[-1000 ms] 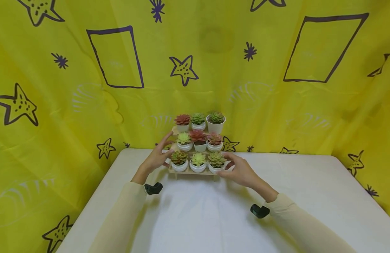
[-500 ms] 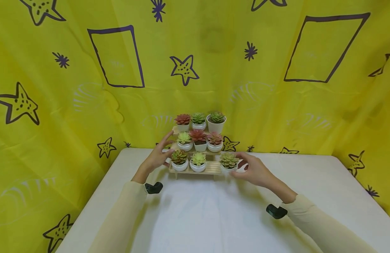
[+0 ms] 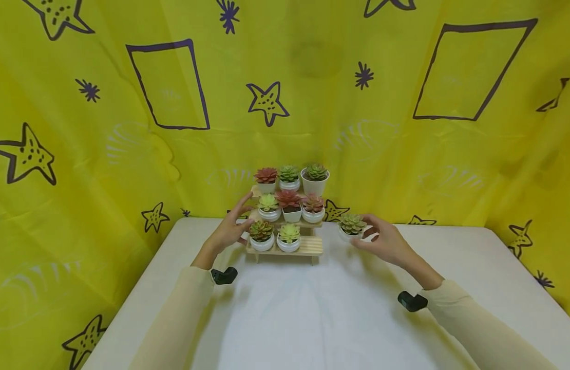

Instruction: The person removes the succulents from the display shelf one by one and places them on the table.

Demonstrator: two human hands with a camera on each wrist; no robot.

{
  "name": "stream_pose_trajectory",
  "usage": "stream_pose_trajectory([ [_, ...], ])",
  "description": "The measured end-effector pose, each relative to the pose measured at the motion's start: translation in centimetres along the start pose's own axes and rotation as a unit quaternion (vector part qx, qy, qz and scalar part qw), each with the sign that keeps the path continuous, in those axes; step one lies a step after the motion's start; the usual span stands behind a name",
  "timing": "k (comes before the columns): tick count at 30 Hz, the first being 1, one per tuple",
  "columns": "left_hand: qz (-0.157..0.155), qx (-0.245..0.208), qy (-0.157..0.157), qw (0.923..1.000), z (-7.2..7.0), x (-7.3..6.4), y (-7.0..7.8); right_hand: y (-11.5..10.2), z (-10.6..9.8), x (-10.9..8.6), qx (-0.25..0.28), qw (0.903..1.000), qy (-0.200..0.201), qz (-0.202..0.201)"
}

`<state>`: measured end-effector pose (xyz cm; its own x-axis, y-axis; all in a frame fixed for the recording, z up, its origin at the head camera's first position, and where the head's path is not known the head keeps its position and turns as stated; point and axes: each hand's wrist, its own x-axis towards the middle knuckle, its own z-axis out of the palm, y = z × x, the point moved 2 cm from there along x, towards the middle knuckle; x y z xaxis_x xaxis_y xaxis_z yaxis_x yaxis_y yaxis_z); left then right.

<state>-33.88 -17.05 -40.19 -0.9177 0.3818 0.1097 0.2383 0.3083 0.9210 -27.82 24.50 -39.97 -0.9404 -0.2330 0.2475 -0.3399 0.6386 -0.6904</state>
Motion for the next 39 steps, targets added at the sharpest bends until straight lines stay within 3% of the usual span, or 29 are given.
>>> stream_pose_trajectory([
  [22, -0.011, -0.002, 0.006, 0.9999, 0.0, 0.1, -0.1, 4.2, 1.0, 1.6, 0.038, 0.9939, 0.015, 0.102],
  [39, -0.019, 0.001, 0.010, 0.9998, -0.1, 0.1, -0.2, 6.0, 2.4, 2.2, -0.005, 0.9932, 0.015, 0.115],
])
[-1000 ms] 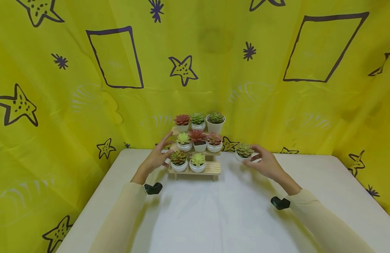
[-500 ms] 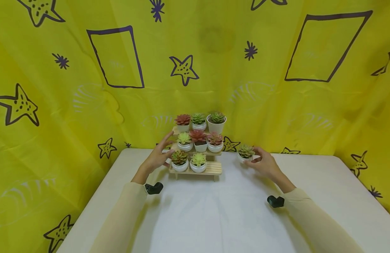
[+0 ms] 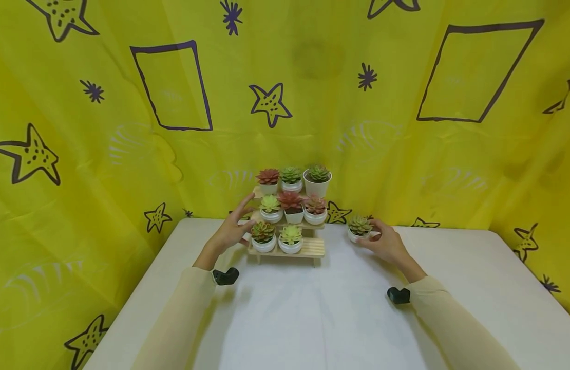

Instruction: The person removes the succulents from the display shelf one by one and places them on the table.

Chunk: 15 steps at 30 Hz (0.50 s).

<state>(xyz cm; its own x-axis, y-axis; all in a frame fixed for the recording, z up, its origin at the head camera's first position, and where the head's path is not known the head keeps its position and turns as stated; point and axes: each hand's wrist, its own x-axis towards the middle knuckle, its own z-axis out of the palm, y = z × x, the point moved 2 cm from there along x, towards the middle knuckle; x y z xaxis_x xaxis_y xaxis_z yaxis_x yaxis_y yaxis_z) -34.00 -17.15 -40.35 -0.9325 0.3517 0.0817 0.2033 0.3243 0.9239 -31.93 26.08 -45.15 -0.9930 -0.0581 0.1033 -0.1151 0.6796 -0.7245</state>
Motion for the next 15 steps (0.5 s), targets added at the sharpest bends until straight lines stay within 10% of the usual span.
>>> stream_pose_trajectory([
  [15, 0.003, -0.013, -0.008, 0.9999, 0.03, 0.00, -0.16, 0.35, 0.67, 0.28, -0.005, 0.9996, -0.014, 0.023],
])
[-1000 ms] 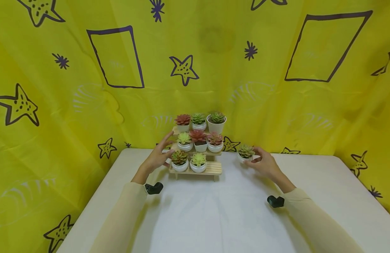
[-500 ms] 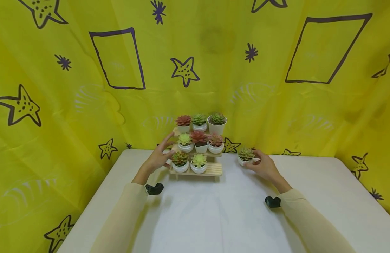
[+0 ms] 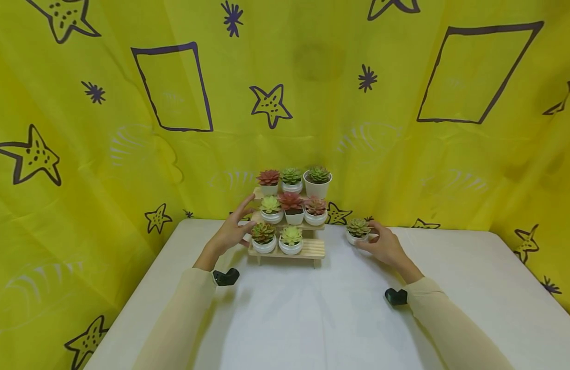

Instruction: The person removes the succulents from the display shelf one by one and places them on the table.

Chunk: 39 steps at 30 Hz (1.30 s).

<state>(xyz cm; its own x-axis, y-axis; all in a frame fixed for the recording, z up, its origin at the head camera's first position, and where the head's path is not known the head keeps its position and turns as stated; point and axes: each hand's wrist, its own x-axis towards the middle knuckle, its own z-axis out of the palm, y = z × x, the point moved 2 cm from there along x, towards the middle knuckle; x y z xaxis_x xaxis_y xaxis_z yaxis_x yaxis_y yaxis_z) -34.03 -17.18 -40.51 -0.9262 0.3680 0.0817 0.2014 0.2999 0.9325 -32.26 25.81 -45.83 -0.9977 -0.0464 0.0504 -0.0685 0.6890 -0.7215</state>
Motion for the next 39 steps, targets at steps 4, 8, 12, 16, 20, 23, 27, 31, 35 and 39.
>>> stream_pose_trajectory([
  [4, -0.001, -0.001, 0.001, 1.0000, 0.0, 0.0, 0.1, 0.1, 0.0, 0.1, 0.003, 1.0000, -0.008, 0.003],
  [8, -0.001, 0.000, 0.001, 1.0000, 0.0, -0.1, 0.2, 0.3, 0.0, 0.2, 0.004, 0.9999, -0.014, 0.003],
  [12, -0.001, 0.001, 0.000, 1.0000, 0.1, -0.1, 0.2, 0.3, 0.0, 0.1, 0.005, 0.9998, -0.019, 0.006],
  [16, -0.001, 0.002, -0.001, 1.0000, 0.1, -0.1, 0.3, 0.3, -0.1, 0.0, 0.011, 0.9997, -0.019, 0.005],
  [20, -0.001, 0.004, 0.000, 1.0000, 0.2, -0.1, 0.3, 0.3, -0.1, 0.0, 0.011, 0.9997, -0.023, 0.000],
  [23, -0.003, 0.006, 0.002, 1.0000, 0.2, -0.1, 0.3, 0.3, -0.1, 0.1, 0.011, 0.9995, -0.028, -0.001],
  [27, -0.004, 0.007, 0.004, 1.0000, 0.1, -0.2, 0.3, 0.2, 0.0, 0.0, 0.013, 0.9994, -0.032, -0.001],
  [31, -0.003, 0.004, 0.004, 1.0000, 0.1, -0.1, 0.2, 0.2, -0.2, -0.1, 0.012, 0.9991, -0.039, -0.003],
  [35, -0.003, 0.002, 0.004, 1.0000, 0.1, 0.1, 0.0, -0.1, -0.4, -0.2, 0.013, 0.9990, -0.042, -0.001],
  [39, -0.003, 0.003, 0.006, 1.0000, 0.2, 0.1, -0.1, -0.8, -0.8, -0.4, 0.015, 0.9995, -0.027, -0.003],
])
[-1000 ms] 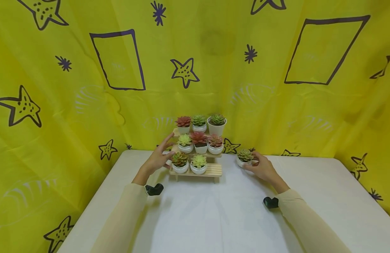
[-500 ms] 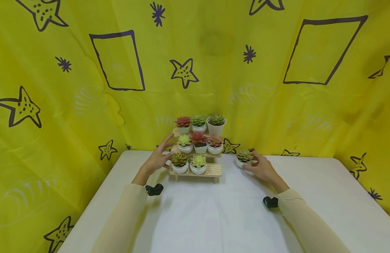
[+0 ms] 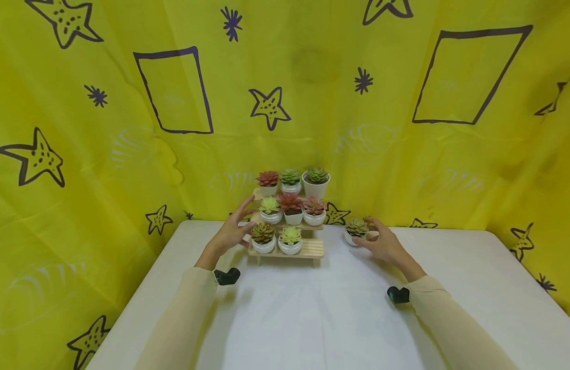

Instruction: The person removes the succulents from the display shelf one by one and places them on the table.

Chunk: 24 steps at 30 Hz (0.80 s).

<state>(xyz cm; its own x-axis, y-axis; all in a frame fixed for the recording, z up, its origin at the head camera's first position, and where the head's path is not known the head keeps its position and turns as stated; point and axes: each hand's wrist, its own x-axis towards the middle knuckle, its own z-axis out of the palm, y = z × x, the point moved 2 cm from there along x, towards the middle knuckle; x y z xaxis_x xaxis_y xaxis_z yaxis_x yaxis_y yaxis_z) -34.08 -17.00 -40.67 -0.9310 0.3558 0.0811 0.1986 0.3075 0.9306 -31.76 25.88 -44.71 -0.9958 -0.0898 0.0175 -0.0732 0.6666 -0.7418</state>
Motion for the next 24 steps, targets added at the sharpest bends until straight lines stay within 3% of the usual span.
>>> stream_pose_trajectory([
  [7, -0.002, -0.002, 0.001, 1.0000, 0.1, -0.1, 0.2, -2.2, -0.5, -0.4, 0.001, 0.9969, 0.059, -0.052],
  [15, -0.005, -0.005, 0.003, 1.0000, 0.0, -0.2, 0.2, -4.4, -1.4, -0.8, -0.011, 0.9834, 0.135, -0.121],
  [24, -0.002, -0.005, 0.000, 1.0000, 0.0, -0.3, 0.2, -5.6, -2.0, -1.2, -0.008, 0.9792, 0.135, -0.151],
])
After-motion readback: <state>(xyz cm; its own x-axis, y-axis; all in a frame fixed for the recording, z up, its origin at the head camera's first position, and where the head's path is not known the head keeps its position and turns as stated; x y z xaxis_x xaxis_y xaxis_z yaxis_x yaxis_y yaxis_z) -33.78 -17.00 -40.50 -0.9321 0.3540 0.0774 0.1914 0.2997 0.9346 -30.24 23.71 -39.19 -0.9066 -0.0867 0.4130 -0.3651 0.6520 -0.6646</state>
